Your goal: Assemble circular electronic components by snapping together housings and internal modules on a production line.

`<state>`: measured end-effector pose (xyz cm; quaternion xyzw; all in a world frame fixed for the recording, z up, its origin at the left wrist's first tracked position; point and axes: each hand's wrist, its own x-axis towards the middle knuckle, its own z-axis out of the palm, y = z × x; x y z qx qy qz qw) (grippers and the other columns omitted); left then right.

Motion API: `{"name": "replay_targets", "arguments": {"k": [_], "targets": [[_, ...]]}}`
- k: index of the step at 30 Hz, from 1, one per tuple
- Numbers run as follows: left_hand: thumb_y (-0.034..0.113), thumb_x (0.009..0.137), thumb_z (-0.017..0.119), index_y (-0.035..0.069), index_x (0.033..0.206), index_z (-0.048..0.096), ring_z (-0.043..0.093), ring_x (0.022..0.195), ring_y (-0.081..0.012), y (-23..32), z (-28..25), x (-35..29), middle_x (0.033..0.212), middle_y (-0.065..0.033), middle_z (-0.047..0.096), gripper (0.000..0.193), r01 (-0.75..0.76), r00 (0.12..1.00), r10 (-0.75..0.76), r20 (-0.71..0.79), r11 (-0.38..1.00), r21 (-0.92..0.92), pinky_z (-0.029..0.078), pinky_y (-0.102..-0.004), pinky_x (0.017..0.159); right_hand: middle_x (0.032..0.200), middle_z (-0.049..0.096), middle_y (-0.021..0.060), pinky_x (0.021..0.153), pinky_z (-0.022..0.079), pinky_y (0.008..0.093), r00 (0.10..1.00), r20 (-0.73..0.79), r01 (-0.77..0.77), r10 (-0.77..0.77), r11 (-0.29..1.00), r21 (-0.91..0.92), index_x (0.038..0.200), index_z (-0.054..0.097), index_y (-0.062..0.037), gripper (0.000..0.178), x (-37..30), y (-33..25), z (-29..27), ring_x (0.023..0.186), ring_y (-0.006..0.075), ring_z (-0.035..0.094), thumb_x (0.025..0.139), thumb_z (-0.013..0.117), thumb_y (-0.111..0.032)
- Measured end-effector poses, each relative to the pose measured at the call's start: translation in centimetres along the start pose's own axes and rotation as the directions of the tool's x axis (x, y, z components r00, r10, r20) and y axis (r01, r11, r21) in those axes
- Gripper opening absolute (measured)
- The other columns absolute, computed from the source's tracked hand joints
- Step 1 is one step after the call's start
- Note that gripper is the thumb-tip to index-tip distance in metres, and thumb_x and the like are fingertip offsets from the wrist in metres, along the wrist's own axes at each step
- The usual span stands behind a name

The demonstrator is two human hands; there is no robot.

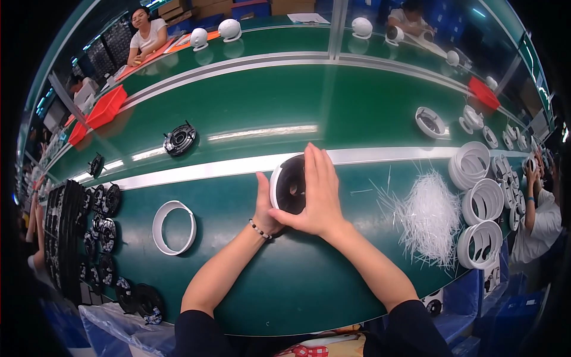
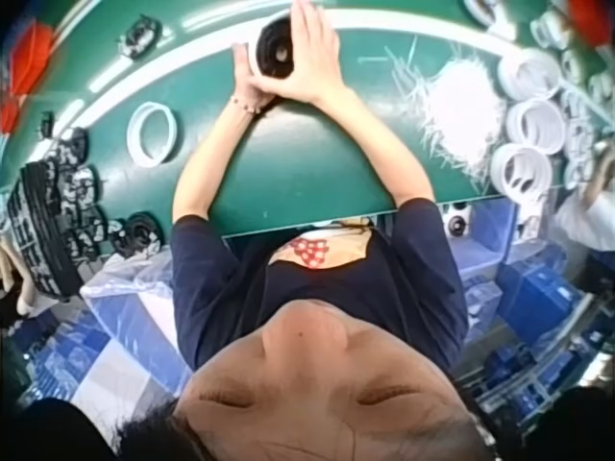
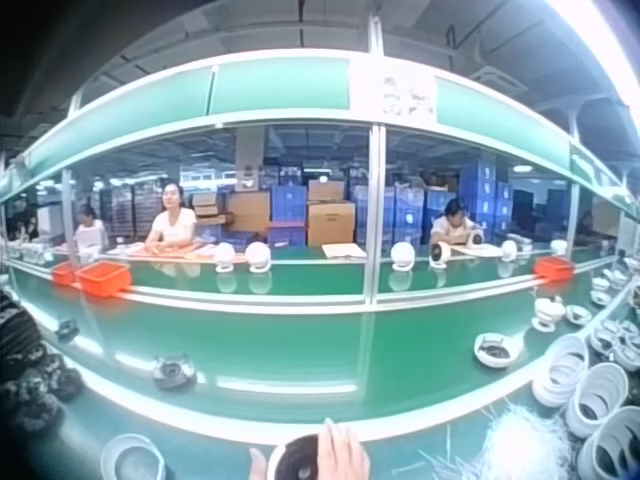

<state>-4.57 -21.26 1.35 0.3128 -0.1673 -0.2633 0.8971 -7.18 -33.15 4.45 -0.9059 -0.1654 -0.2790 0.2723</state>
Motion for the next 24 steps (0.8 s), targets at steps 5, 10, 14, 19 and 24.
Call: {"name": "replay_targets", "arguments": {"k": [5,10,14,19,24], "targets": [[0.07,0.078,0.02,0.006,0.125,0.036,0.041,0.114,-0.0218,0.7,0.8,0.2,0.124,-0.0086,0.042,0.081,-0.041,0.992,0.043,-0.116,0.999,0.02,0.034,-0.0352,0.094,0.127,0.026,0.0237,0.084,0.032,0.0497,0.996,-0.059,-0.069,0.074,0.994,0.083,0.125,0.021,0.0101,0.106,0.9,-1.0,0.7,0.114,0.0402,0.027,0.055,0.067,-0.054],[0.068,0.077,0.031,0.005,0.112,0.045,0.049,0.094,-0.0187,2.0,1.5,0.0,0.099,-0.0053,0.052,0.074,-0.157,0.982,0.15,-0.117,0.987,-0.048,0.04,-0.0326,0.085,0.124,0.028,0.0228,0.079,0.034,0.0482,0.994,-0.09,-0.062,0.064,0.998,0.02,0.124,0.022,0.0098,0.103,2.2,-2.6,0.4,0.107,0.0373,0.032,0.056,0.065,-0.055],[0.058,0.075,0.048,0.004,0.113,0.045,0.05,0.093,-0.0179,2.8,1.4,-0.4,0.099,-0.0058,0.053,0.067,-0.18,0.983,0.175,-0.052,0.978,-0.103,0.042,-0.0326,0.083,0.124,0.027,0.0227,0.079,0.032,0.0464,0.987,-0.143,-0.071,0.068,0.997,-0.011,0.125,0.022,0.0088,0.103,2.7,-3.8,0.4,0.107,0.0372,0.031,0.057,0.062,-0.057],[0.035,0.076,0.056,0.005,0.125,0.034,0.044,0.11,-0.0203,3.8,1.1,-1.1,0.117,-0.0084,0.046,0.062,-0.128,0.99,0.138,0.032,0.971,-0.2,0.036,-0.0332,0.094,0.128,0.024,0.0241,0.083,0.03,0.0473,0.982,-0.171,-0.081,0.083,0.997,0.016,0.128,0.019,0.0077,0.105,2.3,-4.6,1.2,0.112,0.0391,0.029,0.058,0.059,-0.06],[0.029,0.07,0.057,0.006,0.131,0.024,0.044,0.11,-0.0223,3.8,3.9,-1.0,0.121,-0.0118,0.043,0.073,-0.199,0.975,0.197,0.099,0.98,0.012,0.036,-0.0333,0.094,0.131,0.026,0.0239,0.094,0.025,0.0462,0.939,-0.34,0.115,-0.048,0.977,0.177,0.128,0.021,0.0064,0.092,1.5,-2.3,0.8,0.118,0.0393,0.027,0.068,0.053,-0.055]]}}
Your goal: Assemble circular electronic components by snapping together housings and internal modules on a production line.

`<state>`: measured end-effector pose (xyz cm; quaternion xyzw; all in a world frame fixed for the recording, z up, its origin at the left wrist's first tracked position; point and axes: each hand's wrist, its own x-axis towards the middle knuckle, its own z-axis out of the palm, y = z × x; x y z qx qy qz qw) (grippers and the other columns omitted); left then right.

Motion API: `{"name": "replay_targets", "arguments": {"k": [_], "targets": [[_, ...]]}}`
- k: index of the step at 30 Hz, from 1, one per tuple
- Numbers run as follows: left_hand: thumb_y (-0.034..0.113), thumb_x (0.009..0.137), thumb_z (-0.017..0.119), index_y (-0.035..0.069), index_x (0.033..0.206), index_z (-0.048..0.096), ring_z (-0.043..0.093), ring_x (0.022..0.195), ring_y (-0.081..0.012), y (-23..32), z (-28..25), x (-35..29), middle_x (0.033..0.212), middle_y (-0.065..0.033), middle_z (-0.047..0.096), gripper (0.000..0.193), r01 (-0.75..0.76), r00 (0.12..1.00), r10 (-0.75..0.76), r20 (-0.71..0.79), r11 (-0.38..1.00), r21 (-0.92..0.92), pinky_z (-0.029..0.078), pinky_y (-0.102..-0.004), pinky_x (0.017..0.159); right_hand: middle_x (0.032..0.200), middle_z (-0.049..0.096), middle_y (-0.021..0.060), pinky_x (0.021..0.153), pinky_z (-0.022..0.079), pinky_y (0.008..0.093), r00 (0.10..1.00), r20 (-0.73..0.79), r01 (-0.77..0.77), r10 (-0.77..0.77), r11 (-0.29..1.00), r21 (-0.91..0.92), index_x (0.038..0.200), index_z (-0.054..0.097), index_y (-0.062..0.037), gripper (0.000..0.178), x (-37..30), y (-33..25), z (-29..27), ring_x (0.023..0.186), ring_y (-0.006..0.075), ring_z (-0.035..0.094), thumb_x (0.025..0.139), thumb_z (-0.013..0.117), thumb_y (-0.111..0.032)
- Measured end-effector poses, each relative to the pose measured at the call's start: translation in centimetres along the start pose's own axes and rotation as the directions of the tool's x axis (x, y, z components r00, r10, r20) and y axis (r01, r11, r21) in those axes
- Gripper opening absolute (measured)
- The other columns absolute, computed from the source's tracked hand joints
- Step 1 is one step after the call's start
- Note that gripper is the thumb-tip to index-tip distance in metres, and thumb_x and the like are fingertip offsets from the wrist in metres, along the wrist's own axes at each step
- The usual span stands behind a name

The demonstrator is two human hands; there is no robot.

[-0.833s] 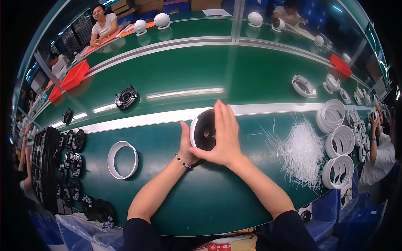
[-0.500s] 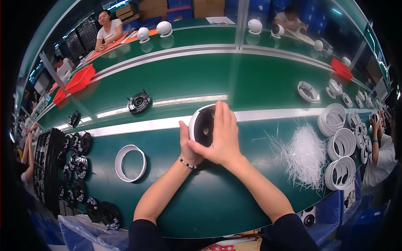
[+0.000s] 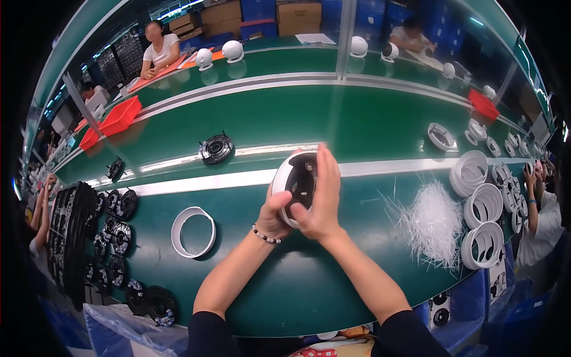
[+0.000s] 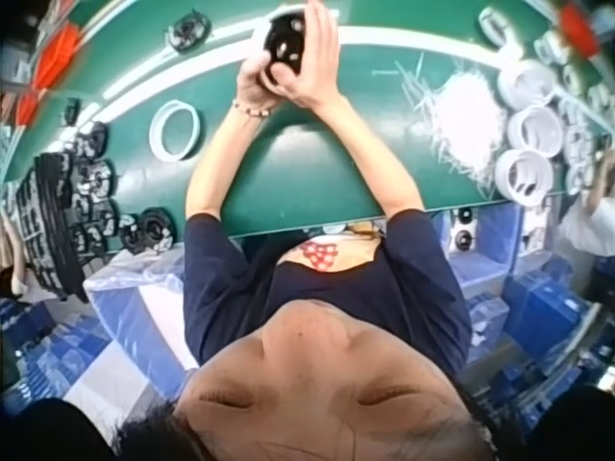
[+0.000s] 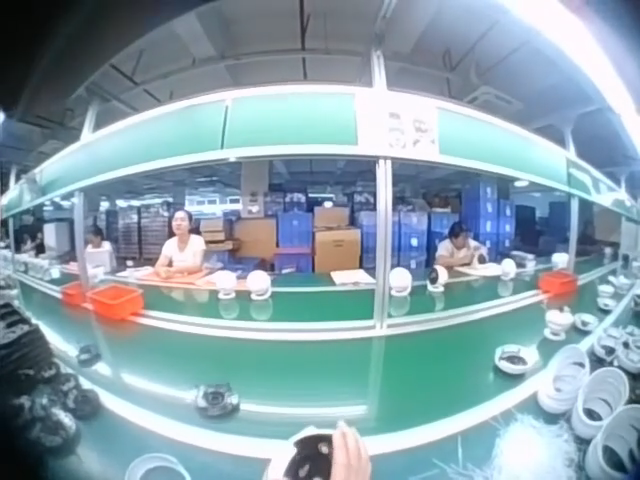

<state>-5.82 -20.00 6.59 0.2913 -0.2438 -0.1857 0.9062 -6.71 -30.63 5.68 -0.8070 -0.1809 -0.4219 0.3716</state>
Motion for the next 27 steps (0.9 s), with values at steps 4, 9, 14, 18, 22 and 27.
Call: {"name": "replay_targets", "arguments": {"k": [4,9,14,18,22,27], "targets": [[0.03,0.074,0.051,0.001,0.119,0.041,0.052,0.101,-0.0235,-0.6,-1.5,-0.5,0.111,-0.0142,0.051,0.054,0.077,0.989,-0.099,-0.11,0.978,-0.193,0.041,-0.0346,0.089,0.115,0.043,0.021,0.089,0.034,0.0359,0.98,-0.048,-0.186,0.195,0.973,0.139,0.116,0.039,0.0057,0.051,-0.2,0.7,-1.3,0.104,0.0338,0.042,0.083,0.044,-0.034],[0.025,0.083,0.043,-0.004,0.104,0.053,0.055,0.078,-0.0181,-1.1,-2.8,0.0,0.093,-0.0092,0.06,0.037,0.016,0.991,0.081,-0.105,0.717,0.697,0.043,-0.0255,0.073,0.044,0.041,0.0134,0.047,0.033,0.0354,0.788,0.08,-0.609,0.61,0.757,0.236,0.059,0.047,0.0061,0.055,-0.6,4.0,-3.9,0.045,0.0205,0.036,0.091,0.032,-0.035],[0.021,0.089,0.041,-0.003,0.072,0.045,0.03,0.054,-0.0079,-2.3,-1.7,0.7,0.055,-0.0032,0.035,0.03,0.012,0.964,0.253,-0.075,0.242,0.97,0.028,-0.0265,0.046,0.051,0.045,0.012,0.052,0.036,0.034,0.747,0.099,-0.663,0.657,0.746,0.059,0.064,0.047,0.0067,0.053,-1.2,5.3,-5.6,0.053,0.0144,0.038,0.091,0.031,-0.036],[0.023,0.089,0.041,-0.004,0.074,0.048,0.036,0.056,-0.0105,-3.5,-2.6,2.0,0.057,-0.0067,0.042,0.032,0.03,0.975,0.208,-0.079,0.23,0.973,0.034,-0.0269,0.051,0.048,0.044,0.0191,0.047,0.036,0.038,0.804,0.024,-0.595,0.595,0.804,0.005,0.058,0.047,0.0052,0.055,-1.8,7.4,-5.6,0.045,0.0312,0.045,0.091,0.031,-0.036],[0.039,0.088,0.038,-0.005,0.078,0.052,0.048,0.064,-0.0196,-5.9,-6.2,8.7,0.065,-0.0147,0.053,0.048,0.276,0.96,0.032,-0.279,0.069,0.959,0.04,-0.0316,0.065,0.084,0.057,0.0191,0.05,0.044,0.0312,0.622,0.012,-0.775,0.783,0.613,0.155,0.092,0.053,0.0035,0.051,-4.5,14.3,-4.3,0.07,0.024,0.057,0.09,0.031,-0.043],[0.045,0.086,0.031,-0.011,0.073,0.059,0.061,0.066,-0.0354,-5.6,-13.4,16.3,0.071,-0.0284,0.058,0.064,0.47,0.813,0.181,-0.553,0.355,0.808,0.049,-0.0387,0.067,0.098,0.055,0.0138,0.046,0.047,0.0211,0.703,0.127,-0.661,0.699,0.578,0.477,0.107,0.049,0.0027,0.042,-5.6,10.4,-4.6,0.058,0.0155,0.057,0.092,0.03,-0.031]]}}
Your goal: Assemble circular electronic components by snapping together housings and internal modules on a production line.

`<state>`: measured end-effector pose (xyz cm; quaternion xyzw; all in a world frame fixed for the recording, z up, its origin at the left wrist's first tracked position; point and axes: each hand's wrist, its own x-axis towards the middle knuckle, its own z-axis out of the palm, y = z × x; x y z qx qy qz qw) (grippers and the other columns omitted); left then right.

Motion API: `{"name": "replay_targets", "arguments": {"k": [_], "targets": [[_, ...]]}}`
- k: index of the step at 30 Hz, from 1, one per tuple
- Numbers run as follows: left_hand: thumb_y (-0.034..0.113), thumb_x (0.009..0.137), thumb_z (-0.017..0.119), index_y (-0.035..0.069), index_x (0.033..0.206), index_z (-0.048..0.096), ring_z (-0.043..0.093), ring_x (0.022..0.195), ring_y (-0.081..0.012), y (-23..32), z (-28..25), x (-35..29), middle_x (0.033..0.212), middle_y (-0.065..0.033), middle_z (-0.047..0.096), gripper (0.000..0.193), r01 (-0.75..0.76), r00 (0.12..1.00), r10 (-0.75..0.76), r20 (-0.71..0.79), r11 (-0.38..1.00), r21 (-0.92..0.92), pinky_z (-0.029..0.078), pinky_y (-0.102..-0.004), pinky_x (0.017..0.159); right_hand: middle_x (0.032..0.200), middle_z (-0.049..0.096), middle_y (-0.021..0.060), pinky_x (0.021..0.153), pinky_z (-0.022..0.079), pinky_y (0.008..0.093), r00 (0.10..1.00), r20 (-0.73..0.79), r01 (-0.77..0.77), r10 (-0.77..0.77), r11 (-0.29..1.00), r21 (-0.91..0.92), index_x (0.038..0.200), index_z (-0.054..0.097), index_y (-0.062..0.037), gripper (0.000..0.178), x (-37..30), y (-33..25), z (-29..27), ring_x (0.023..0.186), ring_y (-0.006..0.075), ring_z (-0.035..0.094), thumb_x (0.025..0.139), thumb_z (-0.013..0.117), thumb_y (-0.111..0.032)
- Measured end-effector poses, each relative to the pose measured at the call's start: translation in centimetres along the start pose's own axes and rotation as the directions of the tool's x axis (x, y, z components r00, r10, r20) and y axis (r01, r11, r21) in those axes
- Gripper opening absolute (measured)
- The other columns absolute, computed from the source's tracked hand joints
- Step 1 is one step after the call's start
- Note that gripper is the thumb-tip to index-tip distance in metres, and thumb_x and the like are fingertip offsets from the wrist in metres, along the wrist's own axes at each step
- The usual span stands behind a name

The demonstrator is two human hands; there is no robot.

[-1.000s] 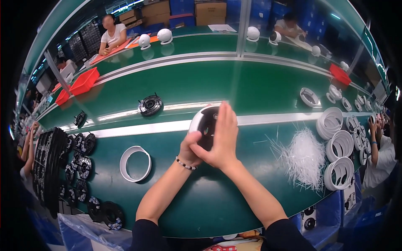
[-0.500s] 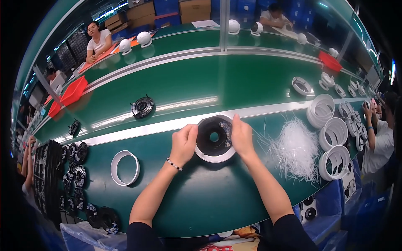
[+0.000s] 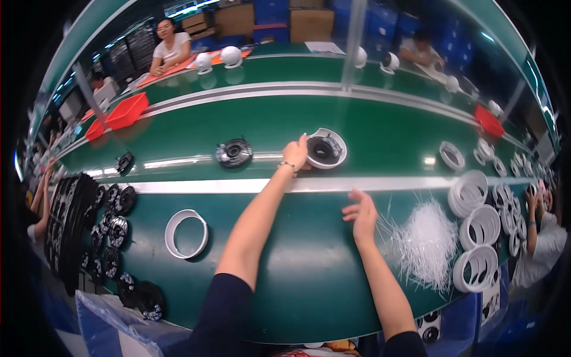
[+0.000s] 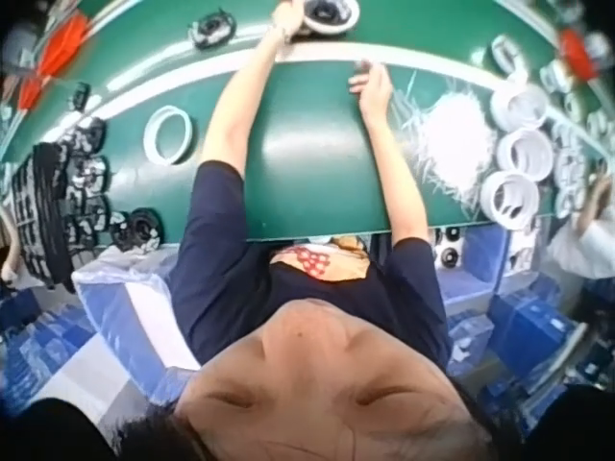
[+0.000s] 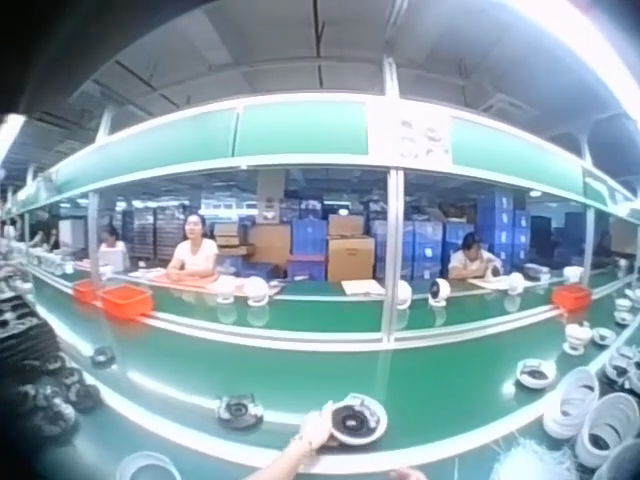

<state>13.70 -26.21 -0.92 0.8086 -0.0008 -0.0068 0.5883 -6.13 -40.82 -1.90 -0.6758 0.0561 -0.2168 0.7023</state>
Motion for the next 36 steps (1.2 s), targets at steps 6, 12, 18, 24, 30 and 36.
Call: {"name": "replay_targets", "arguments": {"k": [6,12,18,24,30,36], "targets": [[0.04,0.087,0.033,-0.009,0.072,0.059,0.062,0.063,-0.0331,1.6,-4.9,-1.7,0.074,-0.0277,0.059,0.058,0.073,0.997,-0.079,0.021,0.975,0.208,0.052,-0.0372,0.062,0.073,0.059,0.011,0.044,0.043,0.0197,0.999,0.037,-0.032,0.035,0.997,-0.075,0.092,0.055,0.0038,0.041,0.0,0.1,-0.2,0.052,0.0118,0.054,0.092,0.029,-0.028],[0.031,0.059,0.07,0.003,0.09,0.061,0.059,0.083,-0.0267,1.4,-23.6,-6.6,0.087,-0.0141,0.061,0.042,-0.568,0.791,-0.042,0.61,0.319,0.759,0.047,-0.0353,0.071,0.095,0.055,0.0109,0.044,0.04,0.0178,0.974,0.166,0.173,-0.151,0.977,-0.127,0.091,0.056,0.0024,0.036,-1.2,-1.6,0.6,0.054,0.0105,0.054,0.092,0.031,-0.024],[0.025,0.063,0.064,0.006,0.089,0.062,0.06,0.079,-0.0273,-2.8,-29.5,-15.0,0.081,-0.0153,0.063,0.032,-0.267,0.858,-0.336,0.389,0.354,0.896,0.048,-0.0343,0.073,0.109,0.049,0.0122,0.051,0.043,0.0186,0.881,0.386,0.319,-0.274,0.946,-0.055,0.094,0.056,0.0023,0.022,-4.2,-4.1,5.1,0.066,0.0114,0.055,0.087,0.039,-0.01],[0.008,0.063,0.05,0.001,0.096,0.057,0.061,0.069,-0.0313,3.6,-20.6,-14.3,0.072,-0.0186,0.06,0.035,-0.509,0.86,0.325,0.393,0.488,0.709,0.048,-0.0378,0.064,0.137,0.014,0.0212,0.097,0.028,0.0417,0.869,0.495,0.237,-0.022,0.896,-0.376,0.134,0.003,0.0004,0.11,-8.1,-6.9,9.3,0.127,0.032,0.018,0.06,0.076,-0.034],[0.015,0.067,0.057,-0.002,0.115,0.041,0.054,0.08,-0.0417,8.5,-7.7,-18.0,0.087,-0.0262,0.056,0.053,-0.727,0.679,0.647,0.346,0.656,0.202,0.044,-0.0441,0.072,0.128,0.023,0.0274,0.099,0.025,0.0364,0.939,0.325,-0.102,0.11,0.994,-0.044,0.13,-0.001,0.0093,0.113,-3.0,-5.4,6.8,0.121,0.0329,0.027,0.056,0.077,-0.024],[0.011,0.074,0.053,0.005,0.129,0.028,0.057,0.075,-0.0355,8.8,-4.3,-19.8,0.089,-0.0212,0.056,0.06,-0.76,0.539,0.655,0.529,0.649,-0.031,0.046,-0.0387,0.065,0.135,0.012,0.0137,0.094,0.036,0.0395,0.899,0.398,0.278,-0.185,0.942,-0.189,0.135,-0.002,-0.0038,0.115,-1.8,-4.3,0.3,0.117,0.0254,0.035,0.052,0.077,-0.015]]}}
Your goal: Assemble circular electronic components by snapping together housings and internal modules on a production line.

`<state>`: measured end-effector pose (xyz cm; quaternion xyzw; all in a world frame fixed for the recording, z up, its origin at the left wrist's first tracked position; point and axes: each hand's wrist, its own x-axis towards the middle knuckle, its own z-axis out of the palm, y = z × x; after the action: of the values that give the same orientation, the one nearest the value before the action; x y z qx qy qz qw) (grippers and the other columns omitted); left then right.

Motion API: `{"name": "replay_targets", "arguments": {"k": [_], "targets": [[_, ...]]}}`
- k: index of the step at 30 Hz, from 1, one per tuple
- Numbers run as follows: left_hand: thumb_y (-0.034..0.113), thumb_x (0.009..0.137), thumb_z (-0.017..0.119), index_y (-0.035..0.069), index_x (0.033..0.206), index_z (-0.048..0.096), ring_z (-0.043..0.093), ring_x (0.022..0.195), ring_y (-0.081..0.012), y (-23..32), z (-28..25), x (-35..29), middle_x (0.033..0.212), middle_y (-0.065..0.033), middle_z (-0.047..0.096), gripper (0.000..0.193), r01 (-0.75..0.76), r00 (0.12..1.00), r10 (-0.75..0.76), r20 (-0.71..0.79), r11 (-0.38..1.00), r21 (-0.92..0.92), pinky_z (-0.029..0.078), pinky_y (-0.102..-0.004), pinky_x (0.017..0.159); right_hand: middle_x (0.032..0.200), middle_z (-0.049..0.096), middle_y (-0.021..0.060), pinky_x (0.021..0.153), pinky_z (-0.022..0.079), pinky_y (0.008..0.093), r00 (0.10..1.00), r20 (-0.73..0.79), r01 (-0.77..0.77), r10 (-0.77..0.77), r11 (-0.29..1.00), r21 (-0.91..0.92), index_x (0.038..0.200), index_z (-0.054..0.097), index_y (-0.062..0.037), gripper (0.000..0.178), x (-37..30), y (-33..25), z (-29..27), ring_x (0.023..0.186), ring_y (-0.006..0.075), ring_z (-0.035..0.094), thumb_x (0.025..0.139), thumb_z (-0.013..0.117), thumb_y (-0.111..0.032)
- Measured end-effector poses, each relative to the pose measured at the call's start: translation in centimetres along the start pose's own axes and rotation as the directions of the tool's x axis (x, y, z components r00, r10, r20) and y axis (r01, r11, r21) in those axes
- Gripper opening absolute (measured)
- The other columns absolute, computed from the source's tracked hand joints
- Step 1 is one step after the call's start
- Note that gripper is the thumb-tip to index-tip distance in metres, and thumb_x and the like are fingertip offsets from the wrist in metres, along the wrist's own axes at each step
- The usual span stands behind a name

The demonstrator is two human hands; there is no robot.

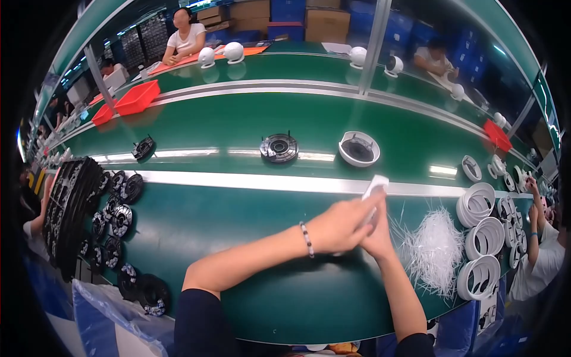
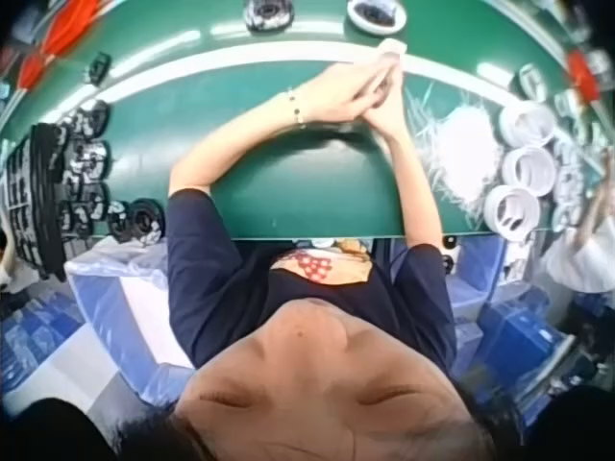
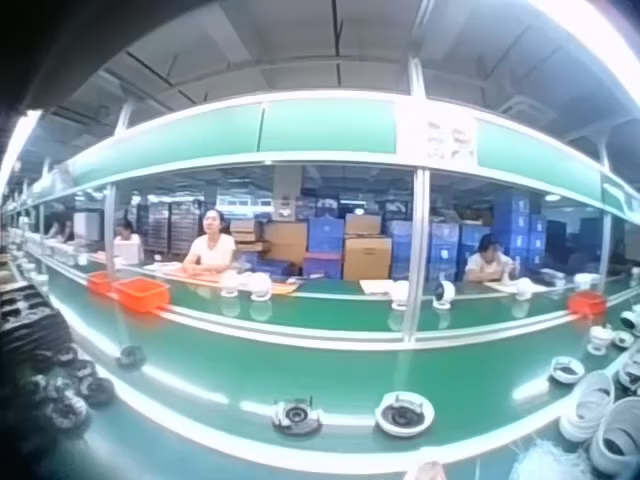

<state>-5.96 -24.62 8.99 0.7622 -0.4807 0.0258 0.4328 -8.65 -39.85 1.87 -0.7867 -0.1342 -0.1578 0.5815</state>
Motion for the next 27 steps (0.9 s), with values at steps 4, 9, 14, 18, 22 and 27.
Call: {"name": "replay_targets", "arguments": {"k": [4,9,14,18,22,27], "targets": [[0.008,0.076,0.049,0.006,0.133,0.014,0.057,0.075,-0.0373,-0.2,0.4,0.9,0.092,-0.0236,0.055,0.067,-0.045,0.988,0.061,0.14,0.992,-0.121,0.045,-0.0409,0.067,0.134,0.017,0.0148,0.091,0.037,0.0387,0.993,-0.12,0.008,0.007,0.992,0.126,0.135,-0.004,-0.0071,0.12,-0.7,0.6,-0.5,0.117,0.027,0.034,0.048,0.078,-0.015],[0.017,0.077,0.053,0.005,0.13,0.024,0.059,0.079,-0.032,-1.5,-1.4,1.7,0.094,-0.0213,0.057,0.062,0.005,0.963,0.015,0.268,0.997,-0.073,0.046,-0.0382,0.073,0.131,0.021,0.0172,0.088,0.037,0.0387,0.964,-0.264,0.022,0.017,0.989,0.147,0.134,0.001,-0.0005,0.126,-2.1,0.8,-2.7,0.117,0.0263,0.032,0.042,0.082,-0.025],[0.013,0.071,0.058,0.008,0.13,0.026,0.048,0.106,-0.0292,-19.2,-9.7,5.5,0.114,-0.0147,0.051,0.067,0.329,0.894,-0.122,-0.431,0.831,0.448,0.04,-0.036,0.089,0.13,0.022,0.0179,0.09,0.034,0.04,0.988,-0.153,-0.003,0.031,0.983,0.184,0.135,0.003,0.0001,0.127,-4.7,0.1,-2.8,0.118,0.0279,0.03,0.041,0.084,-0.027],[0.01,0.061,0.056,0.009,0.124,0.039,0.046,0.108,-0.0317,-23.5,-10.0,5.4,0.116,-0.0178,0.049,0.066,0.507,0.697,-0.708,0.11,0.597,0.622,0.037,-0.035,0.093,0.133,0.017,0.015,0.09,0.036,0.0394,0.999,-0.051,-0.001,0.007,0.994,0.113,0.135,0.004,-0.001,0.129,-4.7,0.2,-2.5,0.119,0.0265,0.029,0.038,0.085,-0.028],[0.011,0.058,0.058,0.007,0.111,0.052,0.052,0.1,-0.0314,-19.4,-10.1,4.4,0.105,-0.0178,0.056,0.054,0.458,0.791,-0.61,0.046,0.641,0.615,0.042,-0.0354,0.088,0.132,0.019,0.0156,0.09,0.035,0.0395,0.998,-0.062,-0.015,0.029,0.976,0.218,0.135,0.004,-0.0006,0.126,-5.6,0.9,-2.9,0.118,0.0267,0.03,0.042,0.083,-0.029],[0.011,0.065,0.065,-0.001,0.094,0.057,0.06,0.076,-0.0216,-14.5,-8.6,0.8,0.086,-0.0119,0.061,0.032,0.542,0.746,-0.495,-0.445,0.84,-0.025,0.049,-0.0309,0.069,0.133,0.023,0.0132,0.095,0.031,0.041,0.968,0.023,-0.204,0.251,0.727,0.656,0.136,0.001,-0.0035,0.123,-4.9,-1.4,-0.6,0.121,0.0249,0.027,0.05,0.074,-0.052]]}}
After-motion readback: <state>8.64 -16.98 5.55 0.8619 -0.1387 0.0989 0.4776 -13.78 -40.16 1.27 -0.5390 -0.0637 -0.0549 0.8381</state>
